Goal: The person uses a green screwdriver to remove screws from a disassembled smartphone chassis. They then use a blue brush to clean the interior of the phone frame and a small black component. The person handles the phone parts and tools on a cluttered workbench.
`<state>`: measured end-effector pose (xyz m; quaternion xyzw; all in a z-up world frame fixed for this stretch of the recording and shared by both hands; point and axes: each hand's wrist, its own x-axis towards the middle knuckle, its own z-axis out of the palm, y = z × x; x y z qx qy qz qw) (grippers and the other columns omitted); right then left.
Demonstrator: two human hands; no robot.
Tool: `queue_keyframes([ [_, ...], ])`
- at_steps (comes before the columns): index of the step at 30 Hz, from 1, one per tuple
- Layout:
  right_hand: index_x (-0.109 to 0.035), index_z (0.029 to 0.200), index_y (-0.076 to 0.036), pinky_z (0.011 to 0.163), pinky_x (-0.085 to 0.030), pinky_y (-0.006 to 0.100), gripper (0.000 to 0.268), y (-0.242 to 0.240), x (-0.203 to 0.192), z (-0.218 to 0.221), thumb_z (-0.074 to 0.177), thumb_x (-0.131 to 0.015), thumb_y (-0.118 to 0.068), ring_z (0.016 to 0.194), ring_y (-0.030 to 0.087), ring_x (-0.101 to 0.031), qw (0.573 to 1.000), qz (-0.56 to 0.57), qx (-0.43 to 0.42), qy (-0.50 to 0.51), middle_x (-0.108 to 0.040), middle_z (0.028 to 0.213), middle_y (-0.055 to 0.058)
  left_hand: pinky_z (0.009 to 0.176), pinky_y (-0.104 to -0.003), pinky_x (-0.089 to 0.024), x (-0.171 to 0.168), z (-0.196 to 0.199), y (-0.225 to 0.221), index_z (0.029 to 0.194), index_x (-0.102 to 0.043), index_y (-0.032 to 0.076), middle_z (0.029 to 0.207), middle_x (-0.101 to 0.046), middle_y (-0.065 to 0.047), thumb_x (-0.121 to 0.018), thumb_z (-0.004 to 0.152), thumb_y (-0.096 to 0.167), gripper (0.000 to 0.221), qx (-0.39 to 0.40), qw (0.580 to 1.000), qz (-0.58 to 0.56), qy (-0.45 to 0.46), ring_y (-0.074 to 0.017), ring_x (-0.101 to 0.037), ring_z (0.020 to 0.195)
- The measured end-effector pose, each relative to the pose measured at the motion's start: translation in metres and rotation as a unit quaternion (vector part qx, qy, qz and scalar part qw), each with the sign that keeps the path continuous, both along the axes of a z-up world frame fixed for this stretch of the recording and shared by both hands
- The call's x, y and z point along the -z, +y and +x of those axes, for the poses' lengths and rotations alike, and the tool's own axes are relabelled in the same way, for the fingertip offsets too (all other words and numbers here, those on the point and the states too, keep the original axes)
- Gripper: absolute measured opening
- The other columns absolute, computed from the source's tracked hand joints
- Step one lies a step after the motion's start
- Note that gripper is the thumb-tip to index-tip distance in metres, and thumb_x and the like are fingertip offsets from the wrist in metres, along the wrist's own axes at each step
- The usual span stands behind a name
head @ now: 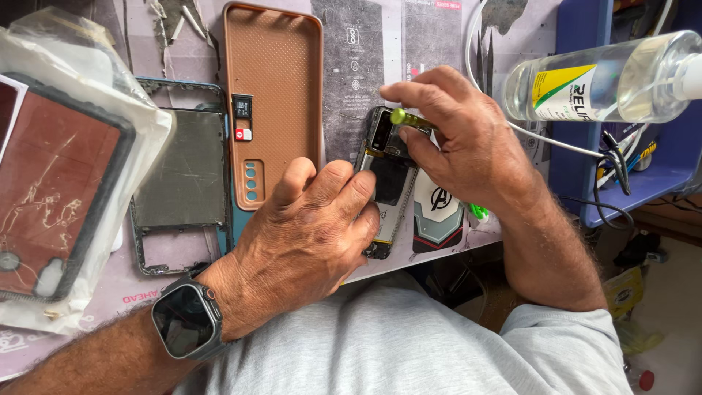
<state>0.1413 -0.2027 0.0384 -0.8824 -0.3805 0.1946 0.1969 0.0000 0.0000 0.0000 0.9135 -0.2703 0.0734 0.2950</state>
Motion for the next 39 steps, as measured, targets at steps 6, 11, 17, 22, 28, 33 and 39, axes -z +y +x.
queue_keyframes([
  [6, -0.074, 0.121, -0.010, 0.077, -0.061, 0.035, 0.032, 0.002, -0.002, 0.000, 0.091, -0.073, 0.002, 0.094, 0.024, -0.071, 0.998, 0.003, -0.040, -0.057, -0.063, 0.114, 0.012, 0.098, -0.043, -0.031, -0.003, 0.003, 0.002, 0.092, -0.073, 0.014, 0.118, -0.063, -0.007, -0.077, 0.077, 0.034, 0.025, 0.000, 1.000, -0.001, 0.003, -0.0223, -0.050, 0.118],
  [11, -0.072, 0.112, -0.006, 0.064, -0.058, 0.028, 0.021, -0.005, -0.004, 0.006, 0.094, -0.071, 0.005, 0.079, 0.015, -0.069, 0.999, 0.035, -0.007, -0.014, -0.065, 0.115, 0.011, 0.098, -0.043, -0.030, -0.003, 0.003, 0.001, 0.109, -0.074, 0.012, 0.129, -0.060, -0.009, -0.079, 0.075, 0.043, 0.046, -0.014, 1.000, 0.014, 0.011, -0.0234, -0.046, 0.124],
  [17, -0.075, 0.111, -0.006, 0.063, -0.057, 0.026, 0.021, -0.010, -0.004, 0.005, 0.093, -0.071, 0.005, 0.076, 0.011, -0.067, 0.999, 0.031, -0.006, -0.019, -0.065, 0.113, 0.010, 0.102, -0.043, -0.029, -0.002, 0.002, -0.003, 0.130, -0.070, 0.011, 0.138, -0.055, -0.009, -0.079, 0.074, 0.056, 0.073, -0.012, 0.999, 0.024, 0.040, -0.0231, -0.040, 0.130],
  [22, -0.076, 0.114, -0.007, 0.065, -0.056, 0.027, 0.024, -0.013, -0.004, 0.004, 0.093, -0.072, 0.005, 0.078, 0.012, -0.066, 0.999, 0.042, -0.012, -0.024, -0.065, 0.112, 0.009, 0.102, -0.043, -0.027, 0.002, 0.002, -0.006, 0.129, -0.070, 0.009, 0.143, -0.054, -0.009, -0.077, 0.075, 0.063, 0.077, -0.002, 0.998, 0.045, 0.046, -0.0232, -0.039, 0.131],
  [28, -0.075, 0.116, -0.007, 0.064, -0.056, 0.026, 0.027, -0.014, -0.003, 0.004, 0.093, -0.072, 0.007, 0.079, 0.012, -0.066, 0.998, 0.053, -0.010, -0.018, -0.065, 0.112, 0.009, 0.104, -0.042, -0.026, 0.003, 0.001, -0.008, 0.132, -0.071, 0.012, 0.148, -0.055, -0.012, -0.073, 0.078, 0.067, 0.077, -0.009, 0.997, 0.070, 0.032, -0.0221, -0.040, 0.130],
  [33, -0.075, 0.116, -0.007, 0.063, -0.055, 0.026, 0.027, -0.014, -0.004, 0.004, 0.093, -0.072, 0.007, 0.076, 0.011, -0.066, 0.998, 0.054, -0.012, -0.017, -0.065, 0.112, 0.009, 0.103, -0.041, -0.025, 0.003, -0.002, -0.011, 0.130, -0.072, 0.016, 0.150, -0.056, -0.010, -0.067, 0.079, 0.073, 0.077, -0.019, 0.990, 0.140, -0.005, -0.0200, -0.041, 0.130],
  [39, -0.075, 0.117, -0.006, 0.063, -0.057, 0.025, 0.025, -0.012, -0.005, 0.004, 0.094, -0.072, 0.005, 0.077, 0.011, -0.066, 0.998, 0.056, -0.009, -0.009, -0.065, 0.112, 0.010, 0.106, -0.041, -0.025, 0.005, -0.001, -0.013, 0.132, -0.071, 0.017, 0.151, -0.056, -0.012, -0.065, 0.081, 0.074, 0.077, -0.030, 0.990, 0.136, -0.008, -0.0212, -0.041, 0.131],
])
